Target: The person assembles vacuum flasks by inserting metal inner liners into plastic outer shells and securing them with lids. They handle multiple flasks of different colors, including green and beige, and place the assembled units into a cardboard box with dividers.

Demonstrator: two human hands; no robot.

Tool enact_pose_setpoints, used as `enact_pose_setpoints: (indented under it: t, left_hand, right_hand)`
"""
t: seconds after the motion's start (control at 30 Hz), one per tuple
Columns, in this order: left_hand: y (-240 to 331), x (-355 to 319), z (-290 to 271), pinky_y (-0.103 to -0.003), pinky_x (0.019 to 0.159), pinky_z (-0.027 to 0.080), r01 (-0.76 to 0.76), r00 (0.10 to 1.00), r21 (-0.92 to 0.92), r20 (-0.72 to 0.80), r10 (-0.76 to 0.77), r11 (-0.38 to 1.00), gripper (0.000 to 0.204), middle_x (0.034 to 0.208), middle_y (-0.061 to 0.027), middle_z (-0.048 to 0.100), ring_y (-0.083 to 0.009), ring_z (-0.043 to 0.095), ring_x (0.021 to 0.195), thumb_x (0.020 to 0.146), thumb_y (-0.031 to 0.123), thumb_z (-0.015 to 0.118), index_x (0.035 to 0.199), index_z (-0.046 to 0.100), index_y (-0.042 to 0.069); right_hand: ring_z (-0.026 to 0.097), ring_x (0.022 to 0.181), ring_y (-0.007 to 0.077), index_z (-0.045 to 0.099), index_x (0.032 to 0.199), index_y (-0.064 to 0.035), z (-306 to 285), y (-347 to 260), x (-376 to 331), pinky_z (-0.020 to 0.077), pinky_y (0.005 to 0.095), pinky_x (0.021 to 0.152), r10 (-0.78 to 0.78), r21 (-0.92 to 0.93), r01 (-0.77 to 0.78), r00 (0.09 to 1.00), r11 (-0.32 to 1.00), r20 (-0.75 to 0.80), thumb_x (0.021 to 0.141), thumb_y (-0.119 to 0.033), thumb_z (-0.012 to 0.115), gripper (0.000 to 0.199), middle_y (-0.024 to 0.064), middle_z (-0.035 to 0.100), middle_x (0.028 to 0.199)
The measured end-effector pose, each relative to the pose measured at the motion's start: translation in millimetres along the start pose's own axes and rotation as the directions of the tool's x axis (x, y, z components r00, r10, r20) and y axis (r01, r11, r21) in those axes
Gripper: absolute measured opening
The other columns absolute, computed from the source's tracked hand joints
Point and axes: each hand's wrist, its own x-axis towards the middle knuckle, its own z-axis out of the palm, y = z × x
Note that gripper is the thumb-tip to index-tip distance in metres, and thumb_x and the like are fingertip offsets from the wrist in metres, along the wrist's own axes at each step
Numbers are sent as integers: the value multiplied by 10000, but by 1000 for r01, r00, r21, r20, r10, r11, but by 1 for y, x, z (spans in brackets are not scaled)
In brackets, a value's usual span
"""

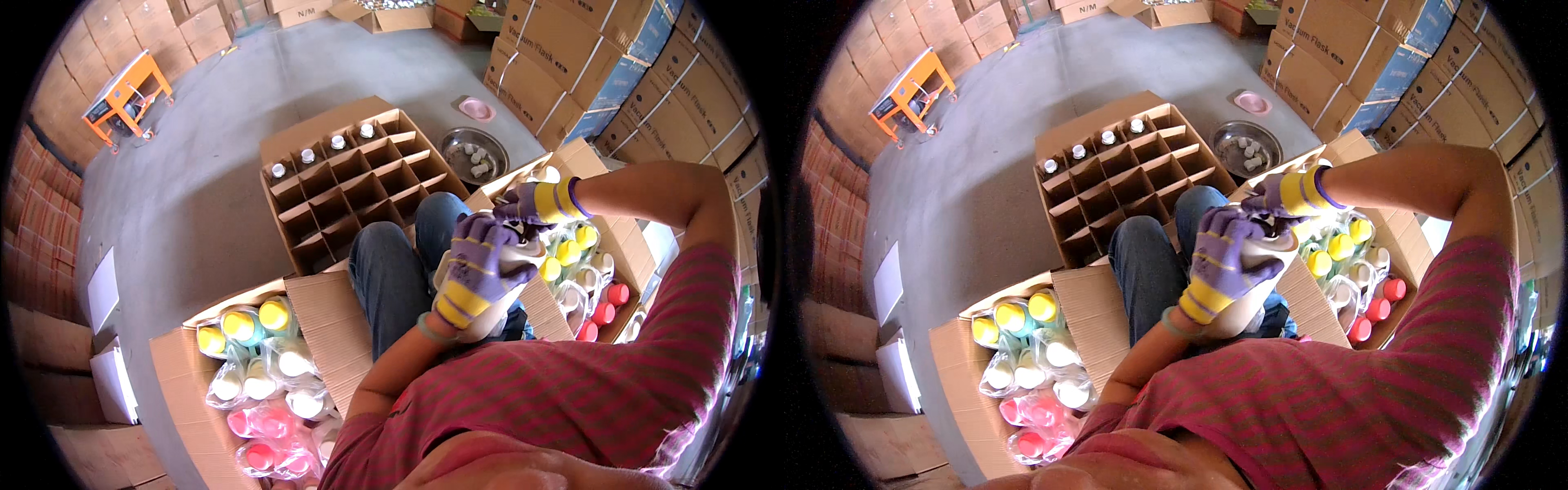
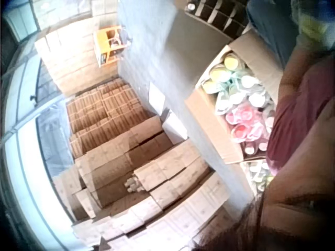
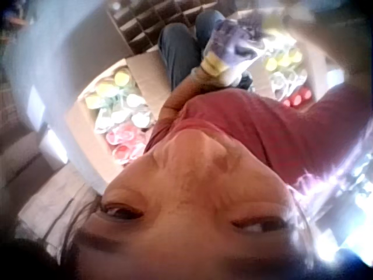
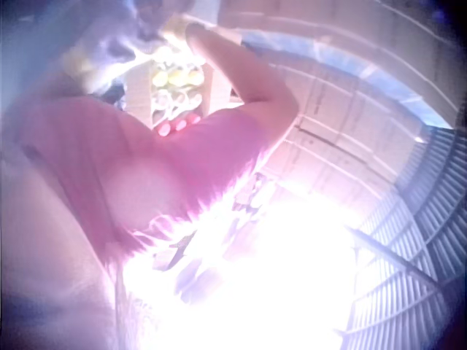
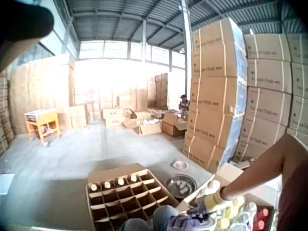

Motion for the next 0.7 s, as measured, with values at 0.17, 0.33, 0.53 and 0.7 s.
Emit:
enact_pose_setpoints:
  t: [0.17, 0.33, 0.53, 0.7]
  left_hand:
    - [-7, -8, -28, -480, 936, 427, -37, 999, -24, -27, 37, 999, 518, 1031, -101, 587, -337, 545, 1022, 583, 340, 894, 955, 594, 140]
    - [-13, -8, -35, -479, 937, 423, 0, 999, -37, -50, -2, 999, 551, 1034, -95, 586, -338, 548, 1026, 558, 336, 902, 974, 597, 142]
    - [-12, -15, -35, -479, 981, 395, -43, 999, -170, 4, 44, 984, 506, 1040, -88, 586, -324, 547, 1028, 611, 363, 889, 966, 602, 144]
    - [-10, -16, -42, -452, 998, 370, -27, 999, -246, 15, 31, 969, 471, 1033, -69, 562, -310, 535, 1026, 645, 373, 876, 950, 590, 155]
  right_hand:
    - [638, 716, 242, 625, 986, -55, 3, 9, -10, 487, 386, 666, -596, -238, 565, 799, 790, -80, 944, -310, 642, 259, 106, 643, 764]
    - [645, 820, 327, 642, 958, -114, -15, 3, -30, 507, 416, 699, -792, -545, 716, 593, 435, 146, 916, -294, 628, 186, 91, 652, 840]
    - [675, 912, 269, 659, 1026, -189, -37, -6, -21, 572, 386, 725, -847, -534, 785, 21, -316, 531, 788, -226, 667, 242, 89, 664, 1023]
    - [668, 944, 251, 676, 1053, -195, -37, -31, -24, 569, 374, 788, -759, -458, 736, -114, -498, 641, 709, -202, 713, 346, 72, 639, 1139]
